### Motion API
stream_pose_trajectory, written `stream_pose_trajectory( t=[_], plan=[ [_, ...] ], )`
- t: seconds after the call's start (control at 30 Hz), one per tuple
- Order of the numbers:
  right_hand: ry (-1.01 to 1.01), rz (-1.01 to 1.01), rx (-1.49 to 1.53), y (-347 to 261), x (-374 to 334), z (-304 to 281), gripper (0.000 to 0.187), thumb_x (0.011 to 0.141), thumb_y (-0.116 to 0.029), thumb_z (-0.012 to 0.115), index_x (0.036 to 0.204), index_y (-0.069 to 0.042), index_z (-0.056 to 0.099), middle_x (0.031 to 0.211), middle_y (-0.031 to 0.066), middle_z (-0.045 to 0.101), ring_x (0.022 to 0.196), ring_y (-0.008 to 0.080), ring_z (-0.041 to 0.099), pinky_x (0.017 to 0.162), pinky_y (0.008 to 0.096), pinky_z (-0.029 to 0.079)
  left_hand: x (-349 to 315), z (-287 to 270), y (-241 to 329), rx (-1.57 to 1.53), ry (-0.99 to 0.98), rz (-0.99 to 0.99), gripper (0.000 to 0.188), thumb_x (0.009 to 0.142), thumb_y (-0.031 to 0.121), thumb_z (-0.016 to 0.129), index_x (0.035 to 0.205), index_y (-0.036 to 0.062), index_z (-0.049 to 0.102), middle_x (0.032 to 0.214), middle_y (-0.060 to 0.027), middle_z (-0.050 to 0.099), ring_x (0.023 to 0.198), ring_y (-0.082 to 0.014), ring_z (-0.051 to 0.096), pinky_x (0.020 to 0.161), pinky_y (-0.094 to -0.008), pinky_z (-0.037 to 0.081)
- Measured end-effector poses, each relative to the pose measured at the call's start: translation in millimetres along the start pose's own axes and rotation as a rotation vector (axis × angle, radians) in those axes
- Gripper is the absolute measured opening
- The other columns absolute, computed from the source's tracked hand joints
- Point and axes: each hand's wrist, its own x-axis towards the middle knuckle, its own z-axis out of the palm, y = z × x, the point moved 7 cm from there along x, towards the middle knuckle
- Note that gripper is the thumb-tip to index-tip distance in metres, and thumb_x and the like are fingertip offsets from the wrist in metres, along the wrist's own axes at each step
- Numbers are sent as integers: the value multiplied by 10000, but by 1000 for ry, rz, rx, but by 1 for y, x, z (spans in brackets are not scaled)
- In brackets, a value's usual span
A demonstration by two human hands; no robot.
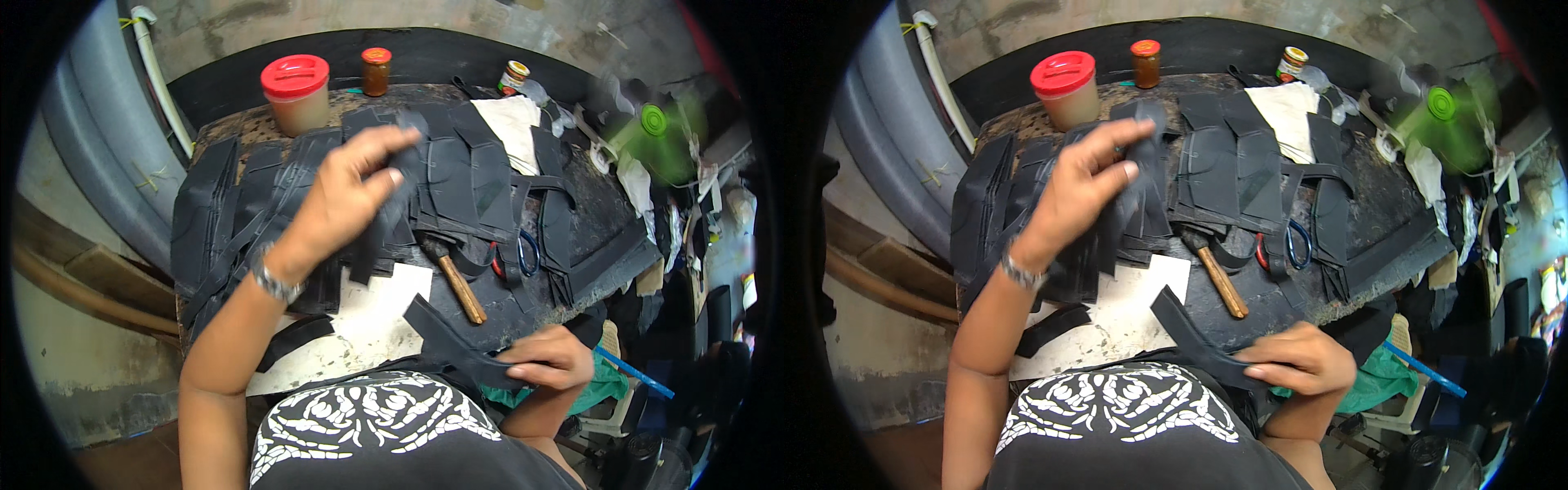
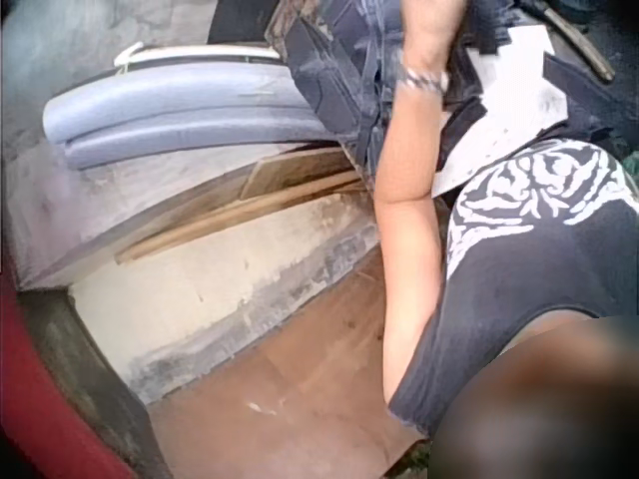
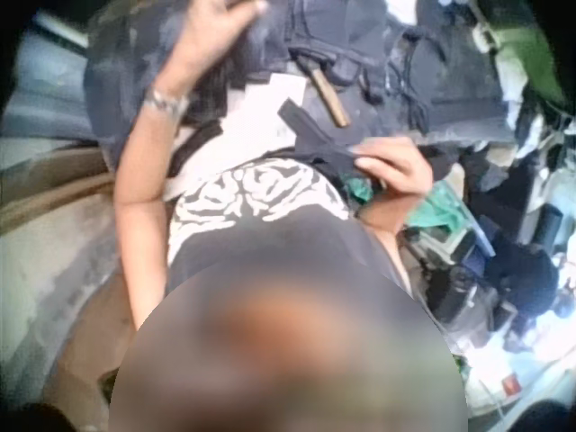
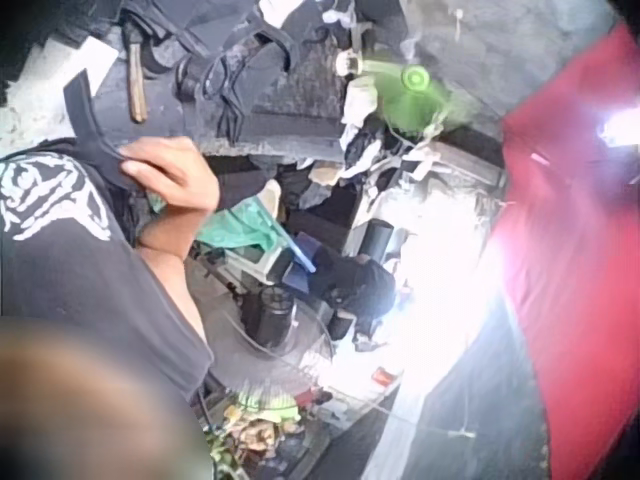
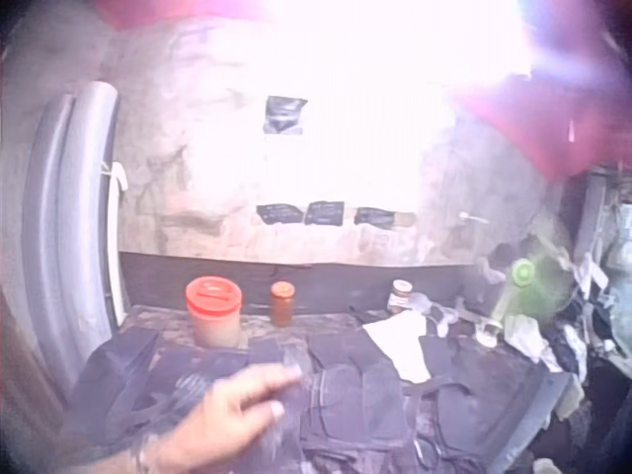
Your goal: The person sorts and stacks black rubber pieces on a workbench. They repeatedly pick up individual pieces, align them, and place them into neat piles. The person also moves a small pile of offcuts to the side.
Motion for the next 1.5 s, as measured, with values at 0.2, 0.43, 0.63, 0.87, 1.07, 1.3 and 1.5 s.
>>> stream_pose_trajectory(
  t=[0.2,0.43,0.63,0.87,1.07,1.3,1.5],
  plan=[
    [-248,-174,114,-10,60,41,240,972,-188,654,1070,24,713,921,153,739,783,308,728,685,373,578,8,12,-11,357,-125,32,465,961,200,658,1392,43,577,1481,-191,504,1333,-302,528,1115,-415,410],
    [-195,192,-336,33,90,61,266,1009,-296,557,994,-35,604,750,179,687,764,422,676,667,516,491,-133,59,17,102,-1061,-531,774,996,264,618,1581,11,179,1024,-227,722,947,-286,723,826,-342,547],
    [7,383,-544,64,79,53,314,1010,-327,555,1039,-22,627,933,183,694,893,383,695,732,483,532,-157,58,-12,86,-882,-751,281,1007,151,556,1253,16,569,776,-104,711,679,-218,711,660,-351,555],
    [743,777,-1001,120,2,-43,335,917,-230,691,1209,-76,637,1016,159,616,967,358,617,835,457,496,-156,62,-23,360,-799,-543,229,970,184,598,1042,-33,582,731,-247,638,735,-449,646,698,-507,485],
    [891,765,-438,150,-23,-59,418,924,-190,681,1301,-38,589,856,167,649,788,278,658,750,398,516,-149,62,-12,365,-670,-330,216,951,165,608,1023,-38,591,853,-243,679,796,-436,664,729,-492,516],
    [894,724,-654,134,-16,-61,475,876,-64,702,1332,-14,580,1029,179,692,848,229,664,806,348,524,-155,59,-2,408,-517,-231,242,928,117,638,1133,0,584,959,-185,643,934,-375,650,819,-449,530],
    [875,445,-646,37,-15,-85,316,923,-11,614,1234,24,657,1057,123,679,931,172,624,826,280,482,-160,57,3,471,-538,-185,460,863,9,670,1312,7,570,1196,-161,556,1095,-334,581,948,-416,494]
  ],
)
